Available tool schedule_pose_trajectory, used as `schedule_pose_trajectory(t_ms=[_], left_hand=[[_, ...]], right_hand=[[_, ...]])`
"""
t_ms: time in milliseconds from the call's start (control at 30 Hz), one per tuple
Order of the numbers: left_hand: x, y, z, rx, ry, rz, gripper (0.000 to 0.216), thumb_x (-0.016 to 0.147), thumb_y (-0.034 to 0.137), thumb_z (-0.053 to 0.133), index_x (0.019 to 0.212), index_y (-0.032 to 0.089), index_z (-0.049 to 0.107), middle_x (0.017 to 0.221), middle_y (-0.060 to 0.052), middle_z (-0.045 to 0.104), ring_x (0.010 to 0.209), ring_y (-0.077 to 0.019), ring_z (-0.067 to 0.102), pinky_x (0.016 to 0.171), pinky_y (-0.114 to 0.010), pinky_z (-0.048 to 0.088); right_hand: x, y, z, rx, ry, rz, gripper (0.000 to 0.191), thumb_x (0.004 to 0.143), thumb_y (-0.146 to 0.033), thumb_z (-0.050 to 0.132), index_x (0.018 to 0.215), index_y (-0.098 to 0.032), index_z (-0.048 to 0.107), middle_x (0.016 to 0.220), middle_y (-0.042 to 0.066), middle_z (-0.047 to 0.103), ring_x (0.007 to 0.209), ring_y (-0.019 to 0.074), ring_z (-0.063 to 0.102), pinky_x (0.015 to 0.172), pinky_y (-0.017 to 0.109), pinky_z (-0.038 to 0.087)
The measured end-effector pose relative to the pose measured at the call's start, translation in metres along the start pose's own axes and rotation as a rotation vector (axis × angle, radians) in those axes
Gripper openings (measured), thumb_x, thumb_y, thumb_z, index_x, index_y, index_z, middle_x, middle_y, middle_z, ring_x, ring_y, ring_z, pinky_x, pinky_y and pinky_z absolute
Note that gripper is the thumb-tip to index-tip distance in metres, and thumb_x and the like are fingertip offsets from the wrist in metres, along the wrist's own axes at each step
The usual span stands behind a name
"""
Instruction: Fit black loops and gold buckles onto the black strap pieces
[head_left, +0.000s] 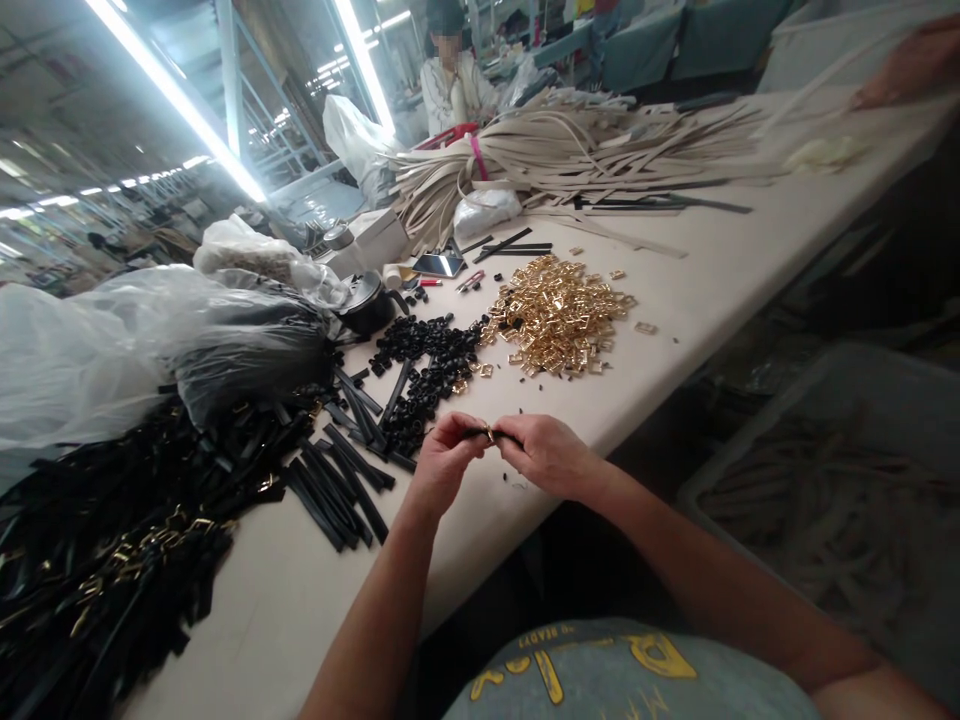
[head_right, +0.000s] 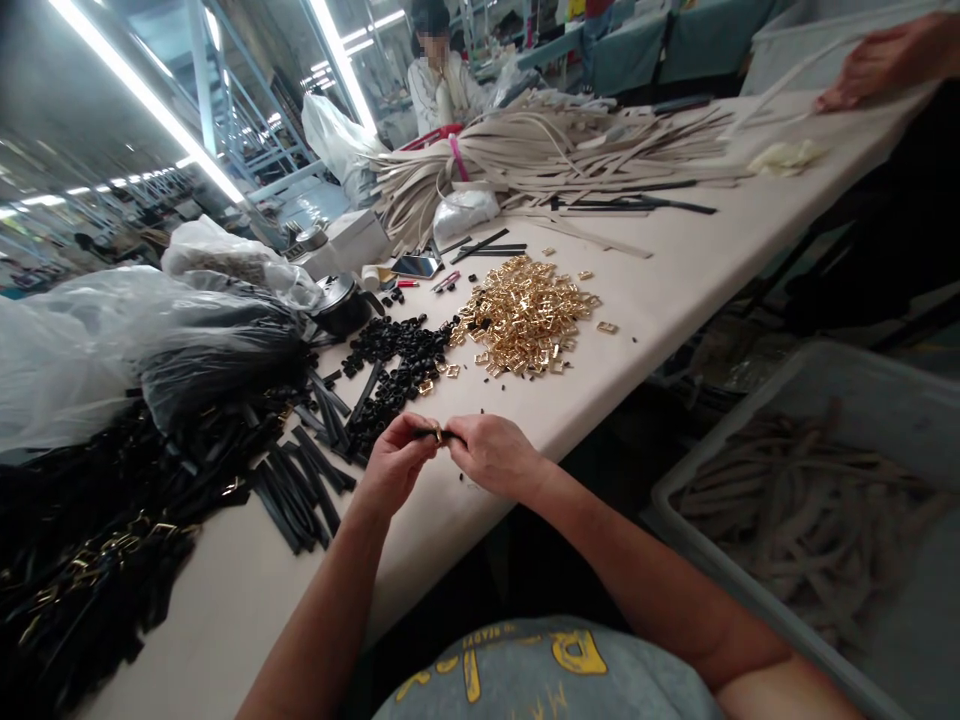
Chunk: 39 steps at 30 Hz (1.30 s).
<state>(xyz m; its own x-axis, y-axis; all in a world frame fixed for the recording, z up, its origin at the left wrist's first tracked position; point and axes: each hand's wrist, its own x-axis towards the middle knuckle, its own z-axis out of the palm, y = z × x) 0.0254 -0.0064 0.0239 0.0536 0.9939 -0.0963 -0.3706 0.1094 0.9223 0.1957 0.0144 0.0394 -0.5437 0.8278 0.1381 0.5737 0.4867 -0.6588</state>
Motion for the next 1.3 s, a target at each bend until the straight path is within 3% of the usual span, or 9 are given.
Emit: schedule_pose_trajectory(t_ms=[133, 267, 433, 700, 1033, 1300], left_hand=[[0.001, -0.003, 0.002, -0.068, -0.004, -0.066, 0.021, 0.065, 0.017, 0.081, 0.077, 0.017, 0.064, 0.075, 0.002, 0.063, 0.059, -0.0042, 0.052, 0.055, -0.015, 0.04], [0.003, -0.004, 0.0, -0.172, 0.023, -0.183, 0.027, 0.062, 0.021, 0.084, 0.078, 0.017, 0.062, 0.073, 0.002, 0.062, 0.056, -0.0031, 0.051, 0.051, -0.013, 0.039], [0.004, -0.001, -0.002, -0.176, 0.012, -0.269, 0.03, 0.06, 0.021, 0.086, 0.075, 0.014, 0.061, 0.07, 0.002, 0.06, 0.054, -0.0016, 0.05, 0.05, -0.011, 0.038], [0.002, -0.003, -0.008, -0.107, -0.055, -0.071, 0.021, 0.067, 0.019, 0.081, 0.078, 0.017, 0.064, 0.083, 0.001, 0.065, 0.062, -0.0044, 0.056, 0.057, -0.015, 0.043], [0.003, 0.0, -0.002, -0.18, 0.032, -0.173, 0.028, 0.06, 0.02, 0.086, 0.078, 0.019, 0.064, 0.093, 0.001, 0.067, 0.062, -0.0037, 0.058, 0.055, -0.014, 0.047], [0.005, 0.0, -0.001, -0.199, 0.086, -0.173, 0.033, 0.058, 0.021, 0.087, 0.08, 0.018, 0.063, 0.074, 0.003, 0.066, 0.061, -0.005, 0.061, 0.059, -0.013, 0.05]], right_hand=[[-0.001, 0.001, 0.004, -0.13, 0.043, -0.008, 0.019, 0.096, -0.024, 0.05, 0.087, -0.017, 0.064, 0.082, 0.003, 0.066, 0.072, 0.0138, 0.056, 0.063, 0.025, 0.03], [0.001, 0.002, 0.005, -0.168, 0.007, -0.031, 0.027, 0.098, -0.033, 0.048, 0.084, -0.016, 0.064, 0.077, 0.003, 0.065, 0.069, 0.0138, 0.055, 0.061, 0.026, 0.029], [0.0, 0.0, 0.001, -0.113, -0.04, -0.131, 0.015, 0.094, -0.02, 0.052, 0.084, -0.016, 0.063, 0.076, 0.002, 0.064, 0.068, 0.0132, 0.054, 0.063, 0.024, 0.032], [-0.003, 0.006, 0.002, -0.18, 0.044, -0.068, 0.022, 0.099, -0.024, 0.043, 0.093, -0.016, 0.063, 0.086, 0.004, 0.066, 0.074, 0.0144, 0.058, 0.065, 0.026, 0.033], [0.004, 0.011, 0.004, -0.272, 0.142, -0.14, 0.025, 0.1, -0.028, 0.043, 0.089, -0.016, 0.062, 0.084, 0.005, 0.064, 0.071, 0.0142, 0.056, 0.063, 0.027, 0.031], [0.005, 0.009, 0.005, -0.399, 0.227, -0.16, 0.026, 0.1, -0.026, 0.04, 0.092, -0.016, 0.063, 0.083, 0.006, 0.061, 0.066, 0.0145, 0.052, 0.06, 0.029, 0.027]])
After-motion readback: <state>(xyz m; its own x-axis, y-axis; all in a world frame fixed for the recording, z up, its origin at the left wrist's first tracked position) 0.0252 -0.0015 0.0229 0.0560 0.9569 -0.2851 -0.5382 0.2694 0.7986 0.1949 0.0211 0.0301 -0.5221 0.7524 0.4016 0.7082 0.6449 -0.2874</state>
